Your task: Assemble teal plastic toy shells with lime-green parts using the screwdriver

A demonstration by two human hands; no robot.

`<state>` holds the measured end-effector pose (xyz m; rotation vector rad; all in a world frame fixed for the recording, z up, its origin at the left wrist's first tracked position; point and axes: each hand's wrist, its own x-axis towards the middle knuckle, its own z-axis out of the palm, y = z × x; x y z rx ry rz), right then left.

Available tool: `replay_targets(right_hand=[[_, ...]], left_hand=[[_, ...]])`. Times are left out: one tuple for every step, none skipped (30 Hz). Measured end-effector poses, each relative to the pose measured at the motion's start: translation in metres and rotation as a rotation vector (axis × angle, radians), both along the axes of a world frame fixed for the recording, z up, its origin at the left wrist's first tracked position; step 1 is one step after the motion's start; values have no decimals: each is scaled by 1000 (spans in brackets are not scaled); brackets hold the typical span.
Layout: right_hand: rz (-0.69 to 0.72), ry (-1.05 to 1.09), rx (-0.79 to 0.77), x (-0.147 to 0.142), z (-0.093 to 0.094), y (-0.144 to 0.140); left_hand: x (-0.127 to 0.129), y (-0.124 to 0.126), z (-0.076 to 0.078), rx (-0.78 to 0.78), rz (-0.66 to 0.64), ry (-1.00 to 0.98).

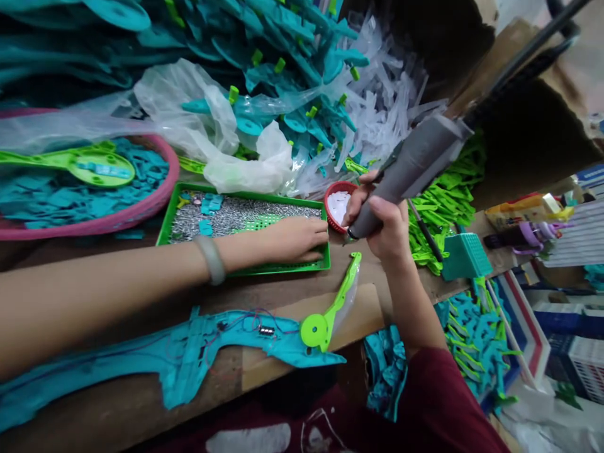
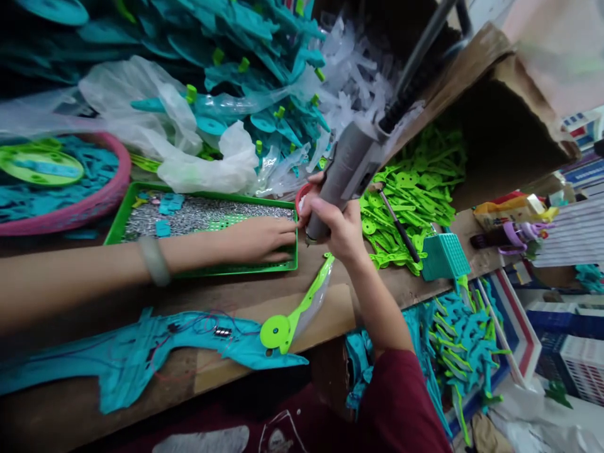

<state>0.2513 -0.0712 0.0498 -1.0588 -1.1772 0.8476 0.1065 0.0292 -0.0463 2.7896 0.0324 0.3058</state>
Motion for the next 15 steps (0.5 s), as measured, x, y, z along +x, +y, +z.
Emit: replay_targets(right_hand=[[-12,-12,-12,-1,-1,-5],[-31,-26,-25,-2,-4,-9],[-56,-36,-34,-3,-9,-12],[-86,-37,-36,-6,-14,-13],[-118,-35,-32,-10,-20,-14],[-148,-33,-28,-14,-27,-14],[-169,-32,-25,-18,-34,-14],[-181,-36,-29,-23,-40,-13],[-186,-43,-35,-27,-46,-13],[-183,-51,-39,-31,-52,-13],[-175,-57,-38,-33,-57,-13],[-166,-60,-32,-34,-61,-13],[-160,-65,-27,-35,-65,-13],[-159,-70,-24,-35,-69,-13],[-160,-75,-24,-34,-73,-13]], left_hand=[[0,0,-1,52,44,13],[-1,1,-1,111,92,29],[-1,1,1,158,136,44],[-2,1,3,181,177,52],[-2,2,7,196,201,63],[-3,2,12,211,219,77],[-5,2,18,231,245,90],[-8,1,24,251,286,96],[-13,-1,32,264,338,90],[-21,-7,39,261,389,75],[-31,-16,45,246,421,49],[-44,-30,51,213,428,16],[-58,-47,54,171,400,-19],[-72,-68,54,143,329,-80],[-85,-92,53,131,266,-151]])
